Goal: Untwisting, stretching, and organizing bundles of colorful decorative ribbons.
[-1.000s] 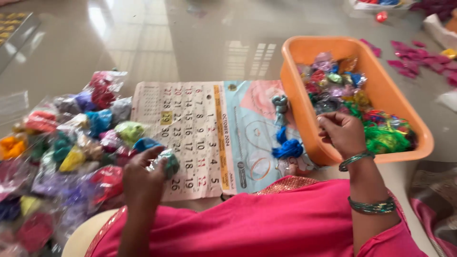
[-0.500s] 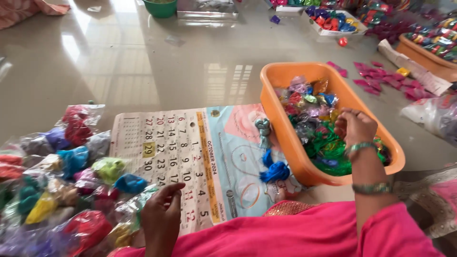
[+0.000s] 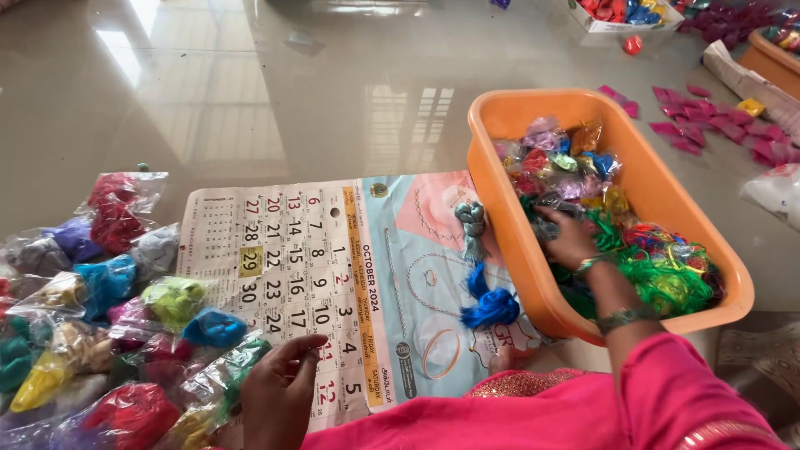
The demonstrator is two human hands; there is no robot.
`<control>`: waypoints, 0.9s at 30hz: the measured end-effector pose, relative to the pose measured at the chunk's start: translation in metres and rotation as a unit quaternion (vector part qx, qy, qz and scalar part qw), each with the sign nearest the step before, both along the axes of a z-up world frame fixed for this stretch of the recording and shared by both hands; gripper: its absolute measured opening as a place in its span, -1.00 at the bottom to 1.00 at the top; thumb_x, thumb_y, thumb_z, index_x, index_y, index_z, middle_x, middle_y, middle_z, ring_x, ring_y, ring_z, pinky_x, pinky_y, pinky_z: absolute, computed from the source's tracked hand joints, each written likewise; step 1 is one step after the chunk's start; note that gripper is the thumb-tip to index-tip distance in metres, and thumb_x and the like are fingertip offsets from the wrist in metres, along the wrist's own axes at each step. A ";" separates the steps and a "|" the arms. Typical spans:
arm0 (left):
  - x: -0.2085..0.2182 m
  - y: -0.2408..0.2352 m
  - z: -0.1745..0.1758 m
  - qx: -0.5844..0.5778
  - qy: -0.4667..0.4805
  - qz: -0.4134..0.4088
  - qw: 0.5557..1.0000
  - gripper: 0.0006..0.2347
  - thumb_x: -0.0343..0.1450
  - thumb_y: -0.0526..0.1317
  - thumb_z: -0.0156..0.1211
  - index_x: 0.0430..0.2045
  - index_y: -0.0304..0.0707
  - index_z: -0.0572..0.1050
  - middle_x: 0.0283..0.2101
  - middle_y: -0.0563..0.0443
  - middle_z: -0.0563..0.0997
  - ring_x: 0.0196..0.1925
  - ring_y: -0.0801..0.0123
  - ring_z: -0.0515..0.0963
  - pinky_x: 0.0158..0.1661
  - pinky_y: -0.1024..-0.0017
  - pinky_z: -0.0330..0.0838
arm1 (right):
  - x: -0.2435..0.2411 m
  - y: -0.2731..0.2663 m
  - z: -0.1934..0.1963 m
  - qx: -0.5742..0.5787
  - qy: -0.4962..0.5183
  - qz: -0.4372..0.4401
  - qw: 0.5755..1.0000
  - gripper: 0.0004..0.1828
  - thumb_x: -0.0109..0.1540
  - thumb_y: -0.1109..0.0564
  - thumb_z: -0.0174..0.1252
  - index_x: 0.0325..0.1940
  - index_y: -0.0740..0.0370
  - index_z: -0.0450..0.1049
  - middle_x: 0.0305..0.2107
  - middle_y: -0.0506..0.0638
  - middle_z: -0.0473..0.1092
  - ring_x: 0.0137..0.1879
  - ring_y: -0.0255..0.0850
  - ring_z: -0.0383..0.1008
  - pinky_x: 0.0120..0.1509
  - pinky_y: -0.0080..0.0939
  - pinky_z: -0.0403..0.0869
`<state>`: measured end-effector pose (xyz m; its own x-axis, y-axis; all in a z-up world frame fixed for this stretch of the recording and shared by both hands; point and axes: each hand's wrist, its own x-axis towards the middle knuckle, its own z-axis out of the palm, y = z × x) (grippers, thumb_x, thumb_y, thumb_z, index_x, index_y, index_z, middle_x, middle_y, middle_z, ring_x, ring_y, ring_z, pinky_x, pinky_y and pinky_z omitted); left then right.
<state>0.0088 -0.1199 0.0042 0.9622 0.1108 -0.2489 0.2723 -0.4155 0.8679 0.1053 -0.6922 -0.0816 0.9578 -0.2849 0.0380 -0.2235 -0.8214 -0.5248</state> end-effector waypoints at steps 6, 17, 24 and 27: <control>-0.004 0.000 0.010 0.016 0.028 -0.012 0.999 -0.86 0.43 -0.22 0.28 -0.21 -0.09 0.71 -0.52 -0.02 0.73 -0.53 0.52 0.64 -0.47 0.48 0.44 | 0.010 0.011 -0.011 0.023 0.116 0.031 0.992 0.03 0.15 0.12 0.29 0.61 -0.12 -0.08 0.17 0.27 0.39 0.24 0.06 0.46 0.25 -0.03 0.43; -0.006 -0.003 0.012 -0.033 0.035 -0.022 0.999 -0.83 0.39 -0.28 0.22 -0.22 -0.19 0.70 -0.55 -0.03 0.71 -0.63 0.54 0.49 -0.54 0.45 0.37 | -0.013 0.045 0.078 -0.037 0.116 -0.134 0.983 -0.66 0.20 0.02 0.32 0.06 0.01 0.65 -0.36 0.14 0.61 -0.32 -0.05 0.63 -0.16 -0.04 0.58; -0.005 -0.009 0.014 -0.007 0.036 -0.042 0.998 -0.83 0.40 -0.23 0.24 -0.21 -0.10 0.72 -0.48 -0.11 0.73 -0.53 0.39 0.69 -0.44 0.42 0.53 | -0.062 0.144 0.209 0.083 -0.073 -0.057 0.992 -0.64 0.19 0.05 0.36 0.05 0.15 0.64 -0.48 -0.02 0.52 -0.47 -0.32 0.43 -0.44 -0.28 0.41; -0.006 -0.007 0.009 0.013 0.002 -0.054 0.998 -0.83 0.38 -0.23 0.23 -0.23 -0.09 0.72 -0.40 0.00 0.75 -0.49 0.42 0.70 -0.43 0.41 0.53 | -0.057 0.190 0.195 0.209 0.044 0.030 0.977 -0.61 0.21 0.06 0.32 0.12 0.11 0.65 -0.45 -0.01 0.49 -0.54 -0.34 0.32 -0.50 -0.30 0.37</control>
